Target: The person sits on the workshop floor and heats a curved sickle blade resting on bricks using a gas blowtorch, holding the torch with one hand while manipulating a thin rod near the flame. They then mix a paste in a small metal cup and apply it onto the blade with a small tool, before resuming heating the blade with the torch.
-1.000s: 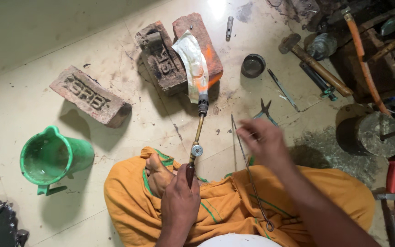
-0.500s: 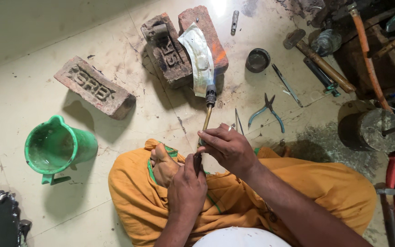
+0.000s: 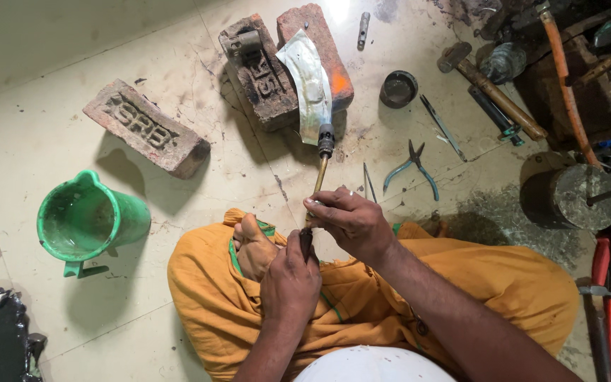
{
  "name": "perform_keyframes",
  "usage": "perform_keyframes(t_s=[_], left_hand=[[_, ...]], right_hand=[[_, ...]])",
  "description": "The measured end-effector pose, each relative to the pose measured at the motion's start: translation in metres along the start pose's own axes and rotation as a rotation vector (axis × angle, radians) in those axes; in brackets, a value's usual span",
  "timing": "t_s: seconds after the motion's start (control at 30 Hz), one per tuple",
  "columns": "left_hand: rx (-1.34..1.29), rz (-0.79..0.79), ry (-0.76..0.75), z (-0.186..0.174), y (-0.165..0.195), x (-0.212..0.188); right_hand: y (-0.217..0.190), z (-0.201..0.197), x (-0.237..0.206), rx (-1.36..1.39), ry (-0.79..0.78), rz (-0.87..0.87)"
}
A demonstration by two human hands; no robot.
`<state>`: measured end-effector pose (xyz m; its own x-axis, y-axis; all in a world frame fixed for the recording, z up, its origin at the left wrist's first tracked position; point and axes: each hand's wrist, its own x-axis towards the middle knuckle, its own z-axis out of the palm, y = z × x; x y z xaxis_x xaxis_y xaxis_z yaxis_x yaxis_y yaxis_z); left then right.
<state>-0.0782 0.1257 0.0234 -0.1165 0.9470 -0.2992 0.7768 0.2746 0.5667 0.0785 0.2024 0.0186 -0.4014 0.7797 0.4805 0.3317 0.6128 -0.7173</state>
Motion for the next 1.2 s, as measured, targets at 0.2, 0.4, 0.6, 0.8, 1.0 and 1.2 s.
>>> perform_keyframes(t_s=[0.2, 0.4, 0.6, 0.8, 1.0, 1.2], left_hand=[[-0.008, 0.043, 0.017, 0.002, -0.004, 0.000], [-0.008, 0.058, 0.021, 0.000, -0.004, -0.001], [0.004, -0.008, -0.029, -0.002, 0.001, 0.000], [0.009, 0.000, -0.007, 0.000, -0.001, -0.001], [0.013, 0.020, 0.021, 0.005, -0.003, -0.001], [0.035, 0.057, 0.052, 0.009, -0.007, -0.003]], right_hand=[[0.002, 0.003, -0.002, -0.051, 0.012, -0.007], [0.004, 0.004, -0.001, -0.043, 0.005, -0.015], [0.004, 0.002, 0.001, -0.014, 0.007, -0.024], [0.003, 0.002, 0.003, 0.010, 0.003, -0.025], [0.000, -0.003, 0.004, 0.003, -0.027, 0.002], [-0.006, -0.002, 0.000, -0.118, 0.010, -0.014]])
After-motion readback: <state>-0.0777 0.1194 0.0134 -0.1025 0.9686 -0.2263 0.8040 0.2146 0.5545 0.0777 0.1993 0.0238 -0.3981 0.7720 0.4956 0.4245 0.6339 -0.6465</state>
